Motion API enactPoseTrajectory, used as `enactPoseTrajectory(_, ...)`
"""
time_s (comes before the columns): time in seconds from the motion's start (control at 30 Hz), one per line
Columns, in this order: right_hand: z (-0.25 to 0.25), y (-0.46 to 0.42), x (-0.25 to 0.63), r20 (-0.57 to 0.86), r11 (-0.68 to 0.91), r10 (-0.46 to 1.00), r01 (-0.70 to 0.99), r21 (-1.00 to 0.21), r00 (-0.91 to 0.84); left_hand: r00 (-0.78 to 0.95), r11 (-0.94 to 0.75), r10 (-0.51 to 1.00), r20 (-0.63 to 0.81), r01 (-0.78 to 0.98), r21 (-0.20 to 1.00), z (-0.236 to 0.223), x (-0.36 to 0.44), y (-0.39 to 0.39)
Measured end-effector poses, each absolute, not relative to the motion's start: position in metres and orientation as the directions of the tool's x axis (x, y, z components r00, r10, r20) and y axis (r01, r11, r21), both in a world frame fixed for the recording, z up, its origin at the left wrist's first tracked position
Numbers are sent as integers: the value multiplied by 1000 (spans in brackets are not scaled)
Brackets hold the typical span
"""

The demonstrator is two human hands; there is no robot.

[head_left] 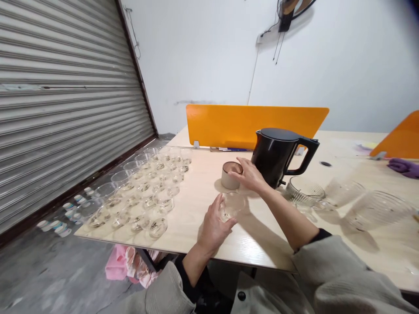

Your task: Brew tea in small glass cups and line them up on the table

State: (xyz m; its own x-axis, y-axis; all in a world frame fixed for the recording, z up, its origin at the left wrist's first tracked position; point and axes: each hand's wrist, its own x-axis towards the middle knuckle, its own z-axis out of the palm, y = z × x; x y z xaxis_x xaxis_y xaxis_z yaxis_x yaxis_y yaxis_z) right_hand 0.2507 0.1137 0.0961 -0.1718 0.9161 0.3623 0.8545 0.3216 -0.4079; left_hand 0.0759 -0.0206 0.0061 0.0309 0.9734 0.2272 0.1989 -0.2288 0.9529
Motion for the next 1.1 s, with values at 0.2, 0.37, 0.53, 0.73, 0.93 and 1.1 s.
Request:
enactPoseTrajectory(0.2,79,139,241,299,326,931,841,-432,-207,9,-264,963,268,222,939,-8,60,-29)
enactPoseTrajectory(0.37,82,132,250,441,341,888,826,-450,-126,-8,-271,961,276,159,949,-15,52,-31)
enactPoseTrajectory(0.53,121,75,274,650,406,758,824,-395,-61,-40,-287,956,292,100,953,-5,53,-36)
enactPoseTrajectory(0.73,147,-47,300,710,432,700,839,-329,-82,-35,-373,927,375,45,927,1,44,-69)
enactPoseTrajectory(0.93,99,-104,282,567,519,780,779,-352,-264,148,-460,883,445,87,884,7,37,-95)
enactPoseTrajectory(1.1,61,-101,254,521,509,807,775,-374,-279,252,-504,846,470,90,859,6,36,-94)
